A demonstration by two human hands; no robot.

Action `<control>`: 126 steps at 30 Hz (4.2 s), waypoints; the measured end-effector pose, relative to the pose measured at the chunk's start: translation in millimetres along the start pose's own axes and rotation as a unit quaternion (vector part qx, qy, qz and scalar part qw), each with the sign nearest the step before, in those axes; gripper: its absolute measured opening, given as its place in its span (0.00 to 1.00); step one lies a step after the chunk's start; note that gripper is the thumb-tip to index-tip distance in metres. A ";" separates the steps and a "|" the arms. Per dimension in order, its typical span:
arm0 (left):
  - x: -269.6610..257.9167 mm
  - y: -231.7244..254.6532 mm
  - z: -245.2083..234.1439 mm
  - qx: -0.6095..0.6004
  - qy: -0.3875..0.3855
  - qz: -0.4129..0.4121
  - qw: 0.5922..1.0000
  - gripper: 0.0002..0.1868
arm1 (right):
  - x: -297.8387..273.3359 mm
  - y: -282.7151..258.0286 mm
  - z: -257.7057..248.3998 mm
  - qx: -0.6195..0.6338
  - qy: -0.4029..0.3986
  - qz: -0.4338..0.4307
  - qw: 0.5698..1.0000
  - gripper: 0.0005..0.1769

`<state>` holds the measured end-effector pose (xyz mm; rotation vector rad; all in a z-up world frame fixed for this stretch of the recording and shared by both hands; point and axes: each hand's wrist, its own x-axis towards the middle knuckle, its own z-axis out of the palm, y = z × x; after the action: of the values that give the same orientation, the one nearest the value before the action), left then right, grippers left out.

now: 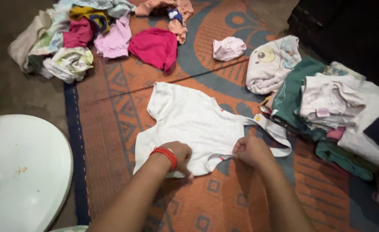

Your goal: The person folds several items of clothing by hand, including a white infant bodysuit, a pink shirt, and white infant pants, placing each folded item onto a stack.

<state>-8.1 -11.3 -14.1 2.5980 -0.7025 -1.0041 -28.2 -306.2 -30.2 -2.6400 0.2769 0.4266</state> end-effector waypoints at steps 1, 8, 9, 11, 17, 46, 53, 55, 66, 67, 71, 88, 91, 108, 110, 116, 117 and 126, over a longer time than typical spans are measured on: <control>2.7 5.8 7.0 -0.002 -0.003 0.001 1.000 0.26 | -1.6 3.0 -2.2 0.040 -0.029 -0.045 0.998 0.09; 16.7 46.6 42.8 0.027 0.178 0.092 0.979 0.15 | -5.4 -28.6 -2.1 0.018 -0.084 -0.098 0.991 0.12; 15.9 47.6 42.7 0.034 0.173 0.094 0.980 0.11 | -7.0 -31.1 -5.2 0.019 -0.085 -0.097 0.991 0.12; 11.3 39.7 31.5 0.002 0.122 0.093 0.988 0.13 | -9.3 -38.7 -9.8 0.014 -0.106 -0.081 0.991 0.13; 1.1 31.7 11.1 0.118 -0.017 0.024 0.993 0.27 | -19.1 -41.4 -13.2 -0.020 -0.121 -0.161 0.979 0.26; -29.5 -35.3 -51.4 0.082 0.176 -0.213 0.958 0.14 | 10.6 -40.1 3.4 0.105 -0.101 -0.146 0.979 0.13; -36.4 -37.7 -47.2 0.020 0.205 -0.260 0.943 0.31 | 10.3 -35.5 0.3 -0.051 -0.085 -0.076 0.992 0.22; -25.1 -53.6 -34.6 -0.003 0.183 -0.272 0.945 0.30 | 9.9 -27.1 -1.5 -0.043 -0.127 -0.043 0.990 0.21; 27.1 -54.5 -26.6 0.029 0.359 -0.196 0.912 0.18 | 25.8 -8.5 -8.8 0.024 0.080 -0.062 0.995 0.17; 43.1 -57.4 -26.8 0.138 0.422 -0.131 0.886 0.17 | 26.4 -14.7 -2.7 0.005 0.161 -0.145 0.976 0.25; 90.4 -70.2 -56.3 0.264 0.486 -0.038 0.832 0.28 | 20.6 -24.5 8.6 -0.102 0.242 -0.160 0.952 0.33; -15.9 -56.3 -40.2 0.348 0.237 -0.072 0.904 0.12 | -8.3 -33.4 -22.8 -0.043 0.152 -0.096 0.983 0.17; -29.3 -41.7 -13.7 0.300 0.147 -0.176 0.926 0.15 | -29.6 -39.4 -29.5 -0.122 0.115 -0.077 0.983 0.15; -11.8 10.0 27.6 0.147 0.146 -0.070 0.976 0.47 | -21.8 -3.8 -25.1 -0.237 0.003 -0.018 0.971 0.35; 0.7 -3.8 32.0 0.149 0.182 -0.082 0.969 0.43 | -18.1 -0.7 -24.3 -0.225 0.086 -0.041 0.970 0.39; 15.0 -49.9 20.4 0.130 0.203 -0.205 0.948 0.40 | -20.5 -27.4 -43.6 -0.223 0.039 -0.008 0.974 0.44; 12.9 -54.2 18.7 0.128 0.203 -0.206 0.949 0.40 | -22.9 -30.8 -52.0 -0.225 0.037 -0.009 0.974 0.44; 11.5 -55.2 5.7 0.119 0.173 -0.270 0.940 0.43 | 32.4 28.3 -69.4 -0.296 -0.137 0.109 0.939 0.33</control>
<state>14.2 29.0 -47.2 3.1554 -0.0124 -0.5703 11.9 -367.1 6.6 -3.0799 0.4040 1.0912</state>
